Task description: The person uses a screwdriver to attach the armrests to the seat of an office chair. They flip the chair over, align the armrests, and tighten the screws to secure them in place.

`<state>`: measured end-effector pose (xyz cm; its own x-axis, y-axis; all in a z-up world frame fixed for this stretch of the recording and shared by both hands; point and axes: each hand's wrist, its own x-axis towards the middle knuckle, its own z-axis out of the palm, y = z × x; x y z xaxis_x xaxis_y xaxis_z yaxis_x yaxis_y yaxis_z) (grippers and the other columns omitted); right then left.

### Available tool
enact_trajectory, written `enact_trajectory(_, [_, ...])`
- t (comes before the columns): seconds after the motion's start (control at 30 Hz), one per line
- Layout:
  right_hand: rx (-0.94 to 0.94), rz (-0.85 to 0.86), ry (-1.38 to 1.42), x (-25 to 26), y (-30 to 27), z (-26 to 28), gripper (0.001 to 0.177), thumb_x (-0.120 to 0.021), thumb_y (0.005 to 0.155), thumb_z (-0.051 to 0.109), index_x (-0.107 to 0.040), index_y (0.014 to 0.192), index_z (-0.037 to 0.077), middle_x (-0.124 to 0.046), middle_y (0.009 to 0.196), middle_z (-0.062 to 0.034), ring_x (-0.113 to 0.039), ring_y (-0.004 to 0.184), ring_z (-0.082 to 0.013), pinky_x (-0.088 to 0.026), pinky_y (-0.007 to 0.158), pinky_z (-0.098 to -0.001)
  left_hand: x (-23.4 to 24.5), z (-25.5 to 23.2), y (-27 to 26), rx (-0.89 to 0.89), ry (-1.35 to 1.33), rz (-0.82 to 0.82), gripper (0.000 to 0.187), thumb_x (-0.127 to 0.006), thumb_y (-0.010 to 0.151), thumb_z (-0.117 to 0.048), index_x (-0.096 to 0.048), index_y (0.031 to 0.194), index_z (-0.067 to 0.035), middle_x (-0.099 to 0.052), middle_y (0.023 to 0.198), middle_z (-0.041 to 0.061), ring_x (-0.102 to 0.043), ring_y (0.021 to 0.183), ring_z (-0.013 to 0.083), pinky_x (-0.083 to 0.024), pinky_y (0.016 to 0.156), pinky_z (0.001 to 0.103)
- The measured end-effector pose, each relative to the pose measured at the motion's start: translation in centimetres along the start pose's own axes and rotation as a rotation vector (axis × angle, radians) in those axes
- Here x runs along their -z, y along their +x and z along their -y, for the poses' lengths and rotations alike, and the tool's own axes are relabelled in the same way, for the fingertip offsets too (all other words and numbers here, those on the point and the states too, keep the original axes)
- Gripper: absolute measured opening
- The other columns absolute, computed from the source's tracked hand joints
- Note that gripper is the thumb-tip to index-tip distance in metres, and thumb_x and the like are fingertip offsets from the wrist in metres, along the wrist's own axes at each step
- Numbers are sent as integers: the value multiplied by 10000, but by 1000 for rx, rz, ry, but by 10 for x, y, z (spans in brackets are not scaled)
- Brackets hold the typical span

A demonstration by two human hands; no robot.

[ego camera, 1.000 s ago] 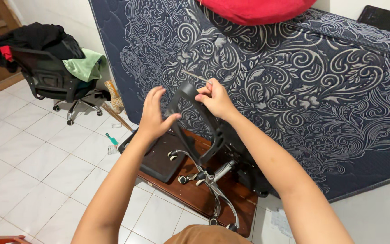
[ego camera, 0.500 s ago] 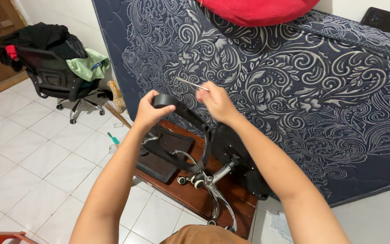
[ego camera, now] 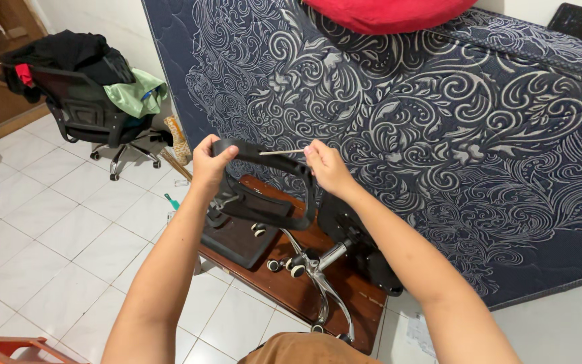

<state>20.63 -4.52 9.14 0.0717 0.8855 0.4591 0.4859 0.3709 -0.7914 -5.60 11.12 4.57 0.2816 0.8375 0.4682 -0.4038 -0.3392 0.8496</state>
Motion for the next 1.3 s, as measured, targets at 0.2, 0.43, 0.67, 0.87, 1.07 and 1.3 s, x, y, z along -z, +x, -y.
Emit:
enact_trajectory(0.2, [-212, -90, 211, 11, 1, -1, 354, -495, 1100, 310, -489, 858, 51, -464, 659, 31, -431, 560, -75, -403, 516, -282, -20, 0, -4, -48, 13, 31, 353, -824, 884, -243, -510, 777, -122, -507, 728, -83, -435, 673, 23, -357, 600, 218])
enact_trajectory(0.43, [22, -51, -317, 1, -14, 31, 344, -492, 1080, 298, -533, 894, 13, -555, 635, -107, -531, 573, -190, -427, 571, -380, -58, -8, -5, -107, 91, 2, 372, -813, 901, -229, -498, 741, -112, -458, 703, -96, -382, 656, 18, -303, 565, 230])
enact_trajectory(0.67, [125, -17, -354, 16, -14, 47, 271, -484, 1071, 234, -565, 947, 6, -561, 688, -175, -577, 629, -308, -451, 614, -413, -70, -1, -11, -62, 163, -70, 385, -813, 891, -244, -497, 719, -110, -476, 671, -89, -389, 624, 22, -312, 540, 234])
enact_trajectory(0.87, [155, -21, -405, 15, -16, 40, 300, -521, 1063, 242, -557, 898, -6, -581, 685, -195, -606, 636, -375, -452, 595, -433, -73, 5, -14, -75, 134, -19, 403, -827, 889, -228, -479, 726, -105, -473, 681, -86, -391, 631, 19, -319, 543, 231])
enact_trajectory(1.07, [83, 1, -482, 10, -16, 47, 294, -539, 1050, 245, -562, 883, 4, -601, 686, -222, -613, 650, -436, -450, 564, -472, -72, 9, -18, -27, 100, -17, 381, -815, 882, -219, -484, 727, -109, -494, 665, -86, -412, 606, 19, -328, 527, 227])
enact_trajectory(1.3, [132, -5, -597, -7, -17, 55, 248, -544, 1024, 224, -573, 898, 12, -631, 689, -226, -638, 676, -450, -479, 586, -521, -72, 7, -18, -54, 111, 18, 379, -817, 892, -212, -483, 747, -107, -492, 695, -86, -409, 641, 19, -330, 552, 227])
